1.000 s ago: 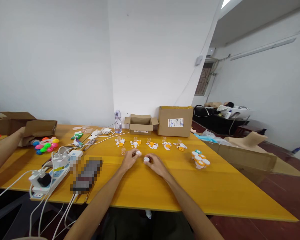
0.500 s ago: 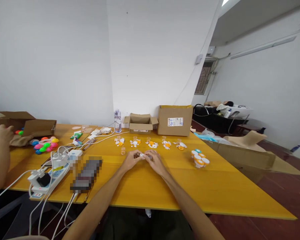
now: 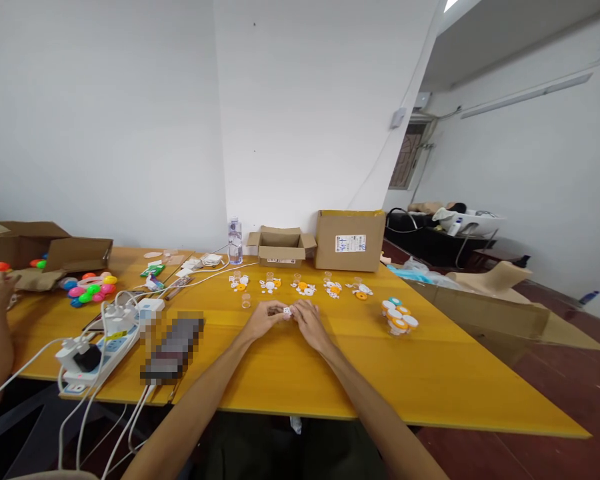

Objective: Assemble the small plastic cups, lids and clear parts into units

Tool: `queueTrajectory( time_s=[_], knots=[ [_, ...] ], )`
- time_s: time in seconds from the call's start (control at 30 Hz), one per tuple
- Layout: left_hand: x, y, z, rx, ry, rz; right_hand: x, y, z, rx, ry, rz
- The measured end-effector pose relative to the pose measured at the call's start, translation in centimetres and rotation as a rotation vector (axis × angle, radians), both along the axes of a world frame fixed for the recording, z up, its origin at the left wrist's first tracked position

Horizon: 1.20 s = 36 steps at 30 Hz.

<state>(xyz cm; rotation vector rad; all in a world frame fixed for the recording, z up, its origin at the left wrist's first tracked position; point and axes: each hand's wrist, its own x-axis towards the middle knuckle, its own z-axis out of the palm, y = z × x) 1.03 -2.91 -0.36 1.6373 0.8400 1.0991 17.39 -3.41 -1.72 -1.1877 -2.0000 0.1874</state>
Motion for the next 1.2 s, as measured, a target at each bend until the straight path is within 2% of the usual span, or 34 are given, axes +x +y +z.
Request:
queueTrajectory(
  time_s=[0.3,0.53,0.8,1.07,1.2],
  knots=[
    [0.0,0.0,0.3,-0.071,-0.086,-0.052,0.0,0.1,0.1,-0.038,0.106,0.079],
    [-0.2,0.0,0.1,-0.015,0.003,-0.058,0.0,0.3,0.1,-0.090,0.154,0.102],
    [-0.6,0.0,0.0,0.219,0.250,0.059,0.0,-0.3,0.6,-0.097,0.111,0.042],
    [-2.9,0.4,-0.4,0.727,0.733,0.349,0.5,0.0,0.3,-0.009,0.128,-0.076],
    [-4.2,0.7,-0.6,0.790,0.875,0.512,0.5,0.0,0.2,-0.010,0.114,-0.081]
  ],
)
